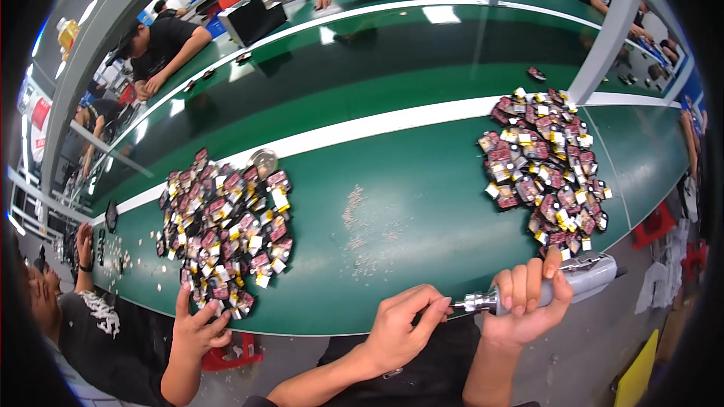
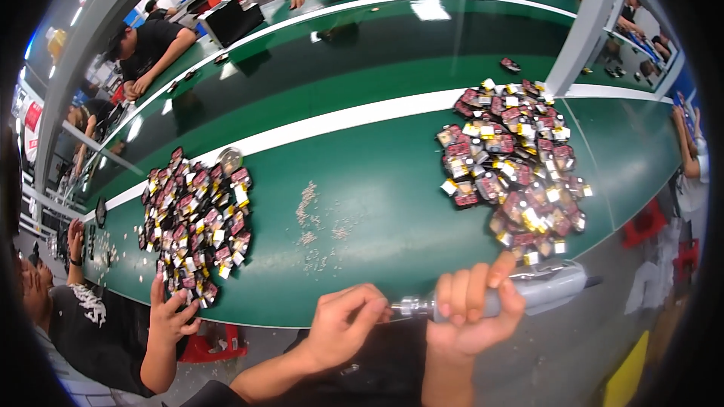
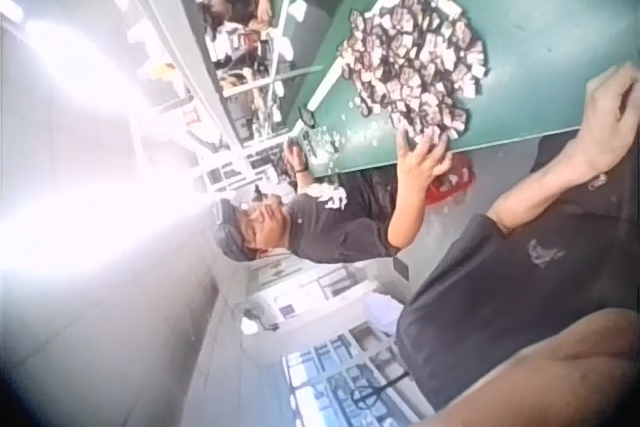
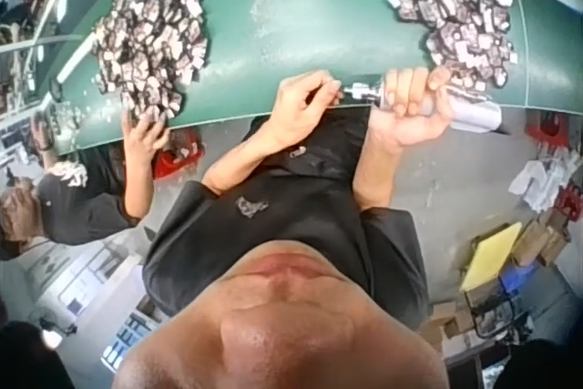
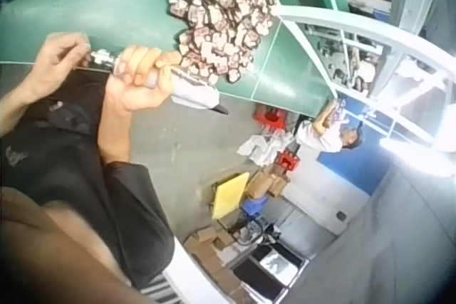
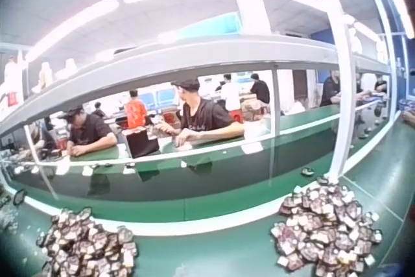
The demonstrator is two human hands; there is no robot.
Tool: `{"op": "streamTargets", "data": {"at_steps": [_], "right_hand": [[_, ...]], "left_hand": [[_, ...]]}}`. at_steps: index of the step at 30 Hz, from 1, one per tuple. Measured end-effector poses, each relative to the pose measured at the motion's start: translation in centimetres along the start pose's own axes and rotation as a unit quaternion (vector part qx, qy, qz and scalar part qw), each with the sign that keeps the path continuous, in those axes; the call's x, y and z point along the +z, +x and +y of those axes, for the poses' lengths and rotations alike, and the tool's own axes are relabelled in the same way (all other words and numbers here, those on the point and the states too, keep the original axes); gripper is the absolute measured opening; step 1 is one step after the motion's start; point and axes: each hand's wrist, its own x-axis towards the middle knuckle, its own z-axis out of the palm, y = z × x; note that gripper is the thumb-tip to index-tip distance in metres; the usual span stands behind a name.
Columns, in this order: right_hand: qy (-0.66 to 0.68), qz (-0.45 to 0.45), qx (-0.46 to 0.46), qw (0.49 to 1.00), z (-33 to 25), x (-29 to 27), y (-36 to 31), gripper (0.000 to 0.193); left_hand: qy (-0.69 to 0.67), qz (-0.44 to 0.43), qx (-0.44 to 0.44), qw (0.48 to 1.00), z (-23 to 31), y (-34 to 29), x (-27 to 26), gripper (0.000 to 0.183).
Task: Assembling small electronic components using an electric screwdriver on a factory production line.
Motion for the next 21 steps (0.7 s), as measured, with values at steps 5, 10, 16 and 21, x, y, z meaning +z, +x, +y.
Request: {"op": "streamTargets", "data": {"at_steps": [5, 10, 16, 21], "right_hand": [[0.029, 0.014, 0.003, 0.999, -0.8, -1.1, 0.7, 0.015], [0.018, 0.045, 0.004, 0.999, -1.0, -3.0, 1.9, 0.014], [0.013, 0.072, 0.013, 0.997, -1.1, -5.0, 2.2, 0.014], [0.008, 0.049, 0.047, 0.998, -0.8, -5.0, 1.6, 0.013]], "left_hand": [[0.160, 0.038, 0.091, 0.982, 1.4, 2.8, -1.5, 0.013], [0.268, 0.060, 0.119, 0.954, 3.7, 9.9, -3.9, 0.009], [0.367, 0.015, 0.237, 0.899, 1.3, 27.5, 2.6, 0.018], [0.460, -0.004, 0.167, 0.872, 0.6, 39.3, 7.8, 0.043]]}}
